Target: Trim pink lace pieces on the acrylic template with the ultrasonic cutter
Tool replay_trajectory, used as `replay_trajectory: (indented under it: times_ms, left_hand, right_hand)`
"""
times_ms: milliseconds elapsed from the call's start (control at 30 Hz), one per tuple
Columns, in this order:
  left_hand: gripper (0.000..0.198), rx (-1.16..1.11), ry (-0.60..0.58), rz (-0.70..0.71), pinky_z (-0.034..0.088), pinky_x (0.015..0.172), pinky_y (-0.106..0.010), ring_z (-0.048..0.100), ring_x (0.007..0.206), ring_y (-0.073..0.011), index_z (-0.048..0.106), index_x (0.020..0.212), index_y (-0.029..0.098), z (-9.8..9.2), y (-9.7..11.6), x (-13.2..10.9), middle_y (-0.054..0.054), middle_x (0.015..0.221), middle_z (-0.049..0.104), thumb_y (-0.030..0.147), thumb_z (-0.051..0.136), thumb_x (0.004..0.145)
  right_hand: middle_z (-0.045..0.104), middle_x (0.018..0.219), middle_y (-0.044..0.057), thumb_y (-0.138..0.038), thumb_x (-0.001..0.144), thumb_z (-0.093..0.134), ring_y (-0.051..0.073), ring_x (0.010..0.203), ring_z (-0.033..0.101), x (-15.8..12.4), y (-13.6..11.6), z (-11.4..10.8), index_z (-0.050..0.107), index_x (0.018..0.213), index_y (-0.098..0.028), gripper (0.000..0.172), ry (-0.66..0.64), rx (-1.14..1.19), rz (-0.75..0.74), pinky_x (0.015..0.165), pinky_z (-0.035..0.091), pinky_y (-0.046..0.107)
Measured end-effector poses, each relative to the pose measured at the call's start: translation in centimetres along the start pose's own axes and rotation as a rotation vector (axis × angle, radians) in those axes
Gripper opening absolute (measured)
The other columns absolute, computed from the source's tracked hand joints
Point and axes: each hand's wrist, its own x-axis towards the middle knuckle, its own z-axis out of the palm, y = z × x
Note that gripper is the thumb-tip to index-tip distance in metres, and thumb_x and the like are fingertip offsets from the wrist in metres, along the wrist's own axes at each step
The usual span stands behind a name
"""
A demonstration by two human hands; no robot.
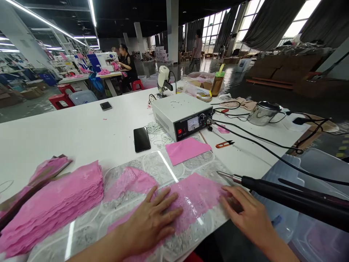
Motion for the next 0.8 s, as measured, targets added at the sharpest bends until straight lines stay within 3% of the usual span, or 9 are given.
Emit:
replay_trajectory:
  times_ms: [167,233,333,433,533,633,800]
  left_hand:
    - [0.033,-0.075,0.005,0.001,0.030,0.114,-0.052,0.050,0.131,-0.0299,0.057,0.130,0.028,-1.0,0.0,0.3,-0.006,0.140,0.056,0.033,0.055,0.097]
    - [0.021,-0.135,0.025,-0.064,0.037,0.110,-0.045,0.059,0.118,-0.0241,0.065,0.114,0.023,-1.6,-0.6,1.3,-0.006,0.124,0.066,0.023,0.051,0.098]
    - [0.022,-0.137,0.060,-0.219,0.048,0.093,-0.034,0.064,0.099,-0.0183,0.068,0.093,0.016,-2.2,-3.0,4.4,-0.008,0.104,0.069,0.011,0.047,0.097]
    - [0.017,-0.094,0.068,-0.301,0.050,0.090,-0.038,0.063,0.096,-0.0183,0.067,0.096,0.014,-2.5,-6.3,8.3,-0.006,0.103,0.067,0.013,0.050,0.097]
    - [0.014,-0.061,0.000,-0.305,0.052,0.090,-0.042,0.063,0.098,-0.0194,0.065,0.101,0.014,-2.4,-8.7,11.2,-0.005,0.106,0.066,0.026,0.060,0.095]
    - [0.021,-0.043,-0.084,-0.291,0.053,0.089,-0.042,0.064,0.098,-0.0199,0.063,0.107,0.014,-1.9,-9.8,12.4,-0.006,0.108,0.065,0.031,0.061,0.095]
    - [0.024,-0.034,-0.161,-0.289,0.052,0.091,-0.044,0.062,0.102,-0.0214,0.062,0.111,0.015,-1.6,-10.2,12.7,-0.007,0.113,0.063,0.033,0.059,0.095]
  right_hand:
    - [0.071,0.079,0.003,-0.022,0.093,0.046,0.019,0.063,0.070,0.0,-0.3,0.2,0.065,0.091,-0.022,0.019,0.004,-0.139,0.036,0.052,0.052,0.030]
    - [0.071,0.078,0.002,-0.023,0.093,0.047,0.017,0.062,0.069,0.6,-0.5,0.2,0.065,0.092,-0.022,0.018,-0.008,-0.061,0.030,0.052,0.052,0.028]
    - [0.070,0.079,0.002,-0.023,0.092,0.049,0.015,0.062,0.066,3.2,-1.6,0.5,0.065,0.093,-0.023,0.016,-0.084,0.113,-0.022,0.056,0.052,0.025]
    - [0.069,0.081,0.002,-0.021,0.090,0.048,0.015,0.063,0.064,6.9,-2.8,1.6,0.066,0.091,-0.022,0.017,-0.161,0.218,-0.020,0.058,0.051,0.027]
    - [0.069,0.079,0.003,-0.022,0.088,0.049,0.015,0.061,0.061,10.4,-3.2,3.3,0.066,0.087,-0.021,0.017,-0.211,0.304,0.029,0.058,0.049,0.028]
    - [0.068,0.074,0.003,-0.023,0.085,0.048,0.015,0.059,0.060,12.4,-2.8,5.0,0.067,0.082,-0.020,0.019,-0.235,0.358,0.047,0.057,0.047,0.029]
    - [0.068,0.071,0.003,-0.025,0.084,0.048,0.015,0.055,0.057,12.9,-2.1,6.7,0.067,0.078,-0.020,0.021,-0.278,0.402,0.060,0.053,0.044,0.027]
